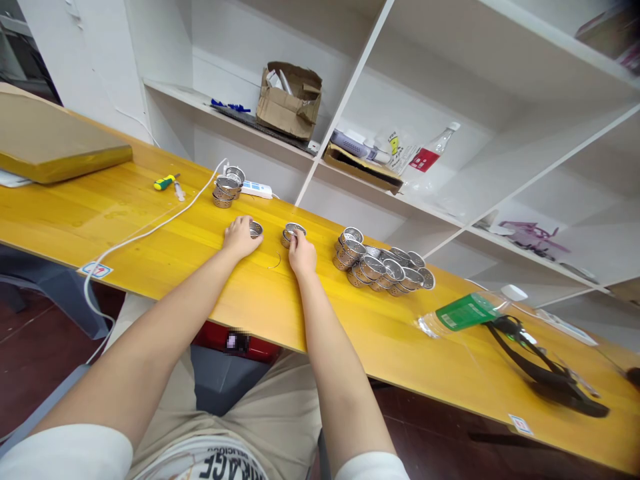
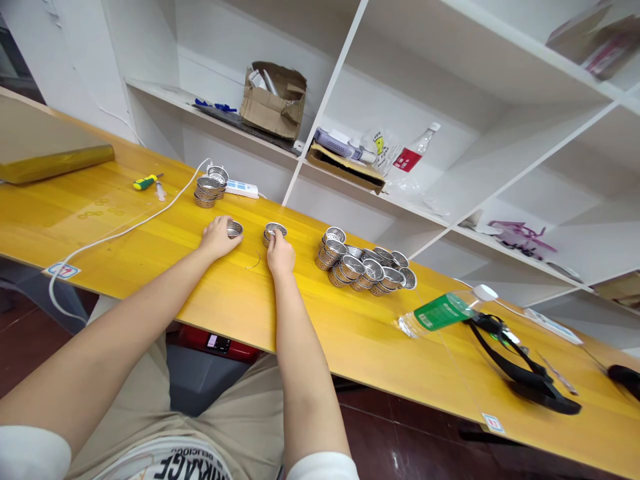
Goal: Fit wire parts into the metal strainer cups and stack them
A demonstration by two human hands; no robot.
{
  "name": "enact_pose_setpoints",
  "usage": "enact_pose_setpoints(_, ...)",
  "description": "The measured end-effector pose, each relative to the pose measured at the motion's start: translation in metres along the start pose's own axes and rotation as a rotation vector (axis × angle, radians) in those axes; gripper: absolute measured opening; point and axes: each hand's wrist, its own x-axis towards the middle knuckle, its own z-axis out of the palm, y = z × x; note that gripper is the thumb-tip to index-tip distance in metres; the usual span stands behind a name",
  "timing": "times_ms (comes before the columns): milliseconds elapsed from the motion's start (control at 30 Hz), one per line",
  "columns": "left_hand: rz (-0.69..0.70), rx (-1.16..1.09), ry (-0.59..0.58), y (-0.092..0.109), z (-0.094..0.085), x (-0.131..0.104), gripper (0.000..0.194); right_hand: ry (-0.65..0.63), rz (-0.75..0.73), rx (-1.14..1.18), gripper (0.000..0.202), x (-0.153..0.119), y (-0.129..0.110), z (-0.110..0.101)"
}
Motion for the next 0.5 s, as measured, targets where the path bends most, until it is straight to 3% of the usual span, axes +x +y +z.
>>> enact_pose_setpoints(167, -0.016, -0.026, 0.014, 0.001, -0.001, -0.001, 0.067, 0.036, 0.018, 0.034, 0.040, -0.002, 0.000, -0.002)
enact_pose_setpoints(333, 0.004, -0.057, 0.022, -0.001, 0.000, 0.000, 0.068, -0.010, 0.026, -0.027, 0.040, -0.014, -0.013, -0.012)
enact_pose_setpoints(500, 0.002, -0.065, 0.013, -0.002, 0.000, 0.001, 0.069, -0.278, 0.091, -0.161, 0.040, -0.026, -0.031, -0.018)
